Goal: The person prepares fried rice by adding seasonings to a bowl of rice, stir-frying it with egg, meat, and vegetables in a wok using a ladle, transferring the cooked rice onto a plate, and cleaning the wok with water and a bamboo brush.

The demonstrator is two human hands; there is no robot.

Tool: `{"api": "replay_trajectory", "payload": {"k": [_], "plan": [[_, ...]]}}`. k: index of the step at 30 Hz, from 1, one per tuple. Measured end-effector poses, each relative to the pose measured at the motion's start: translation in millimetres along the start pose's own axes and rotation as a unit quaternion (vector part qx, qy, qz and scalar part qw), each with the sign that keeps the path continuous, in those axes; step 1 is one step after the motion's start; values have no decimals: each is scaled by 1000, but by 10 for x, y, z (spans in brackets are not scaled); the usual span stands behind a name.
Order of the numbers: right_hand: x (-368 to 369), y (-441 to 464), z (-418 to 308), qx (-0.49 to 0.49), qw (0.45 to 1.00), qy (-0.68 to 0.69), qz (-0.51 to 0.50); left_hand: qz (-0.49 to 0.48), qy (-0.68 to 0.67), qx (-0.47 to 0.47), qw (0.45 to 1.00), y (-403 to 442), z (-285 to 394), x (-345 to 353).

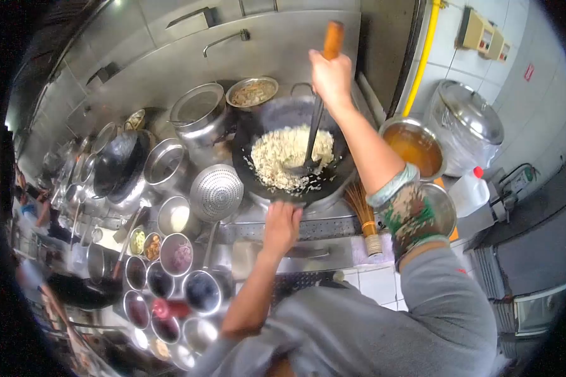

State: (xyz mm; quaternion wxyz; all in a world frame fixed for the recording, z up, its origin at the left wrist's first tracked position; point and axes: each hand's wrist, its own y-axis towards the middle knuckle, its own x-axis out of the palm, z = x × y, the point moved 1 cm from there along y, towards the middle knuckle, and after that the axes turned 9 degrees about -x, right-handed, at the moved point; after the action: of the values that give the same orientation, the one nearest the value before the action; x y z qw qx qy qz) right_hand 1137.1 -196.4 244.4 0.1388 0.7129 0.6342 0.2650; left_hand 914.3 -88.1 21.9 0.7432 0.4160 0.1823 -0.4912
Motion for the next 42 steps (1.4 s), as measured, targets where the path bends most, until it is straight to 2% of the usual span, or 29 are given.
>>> {"api": "replay_trajectory", "payload": {"k": [1,3,5,7,10,11,12,13,15,16,17,19,22,25,26,27,29,31,33,34,35,36,37,39,41,42], "plan": [[-49,-37,-34,-22,999,37,27,-19,12,-9,1000,-204,-22,-45],[-198,-18,-253,-5,991,129,30,-31,21,7,999,-530,36,-203],[-212,-39,-395,15,993,114,29,-40,3,5,999,-499,331,-506],[-100,-80,-356,11,993,113,12,17,-36,0,999,-29,490,-649],[181,-116,-169,-7,1000,-21,18,27,-33,-3,999,351,355,-431],[228,-112,2,-3,998,-66,23,28,-32,-5,999,277,202,-256],[232,-69,220,-53,991,-123,17,11,-7,-11,1000,102,39,-84],[186,-136,162,-56,991,-119,19,-5,20,-11,1000,-55,-51,-15],[87,-149,-132,-51,995,74,-48,-7,8,-2,1000,-344,13,-120],[9,-84,-199,-26,993,99,-65,24,-55,31,998,-388,119,-256],[-51,6,-190,-48,995,58,-62,21,-58,23,998,-256,160,-269],[-103,108,-268,-22,994,105,-32,17,-49,-12,999,18,163,-342],[-154,181,-440,-54,988,138,-36,28,-31,-9,999,324,2,-131],[-291,133,-87,-54,978,201,-10,-8,-28,-17,999,406,-41,-78],[-273,44,258,-57,985,160,3,11,-54,-9,998,385,-23,-144],[-226,-54,622,-19,990,141,-25,26,-80,-1,996,329,-18,-217],[-164,42,591,26,970,219,-103,59,21,-63,996,32,-135,-399],[-103,198,325,26,976,202,-76,43,51,-139,988,-330,-358,-621],[-159,225,267,-18,968,241,-61,-9,86,-236,968,-707,-705,-719],[-105,196,434,-1,976,213,-40,-12,90,-238,967,-782,-721,-722],[-29,138,666,16,983,184,-17,-48,61,-316,945,-836,-745,-736],[35,116,835,45,965,245,-85,-83,33,-390,916,-892,-775,-752],[51,260,785,43,964,248,-83,-82,35,-387,918,-943,-872,-705],[130,500,546,88,978,165,-96,-158,-1,-442,883,-1181,-1157,-623],[-64,526,166,44,988,117,-91,-138,-48,-473,869,-1188,-1152,-601],[-241,490,180,33,984,138,-104,-167,-144,-496,840,-1113,-1020,-627]]}}
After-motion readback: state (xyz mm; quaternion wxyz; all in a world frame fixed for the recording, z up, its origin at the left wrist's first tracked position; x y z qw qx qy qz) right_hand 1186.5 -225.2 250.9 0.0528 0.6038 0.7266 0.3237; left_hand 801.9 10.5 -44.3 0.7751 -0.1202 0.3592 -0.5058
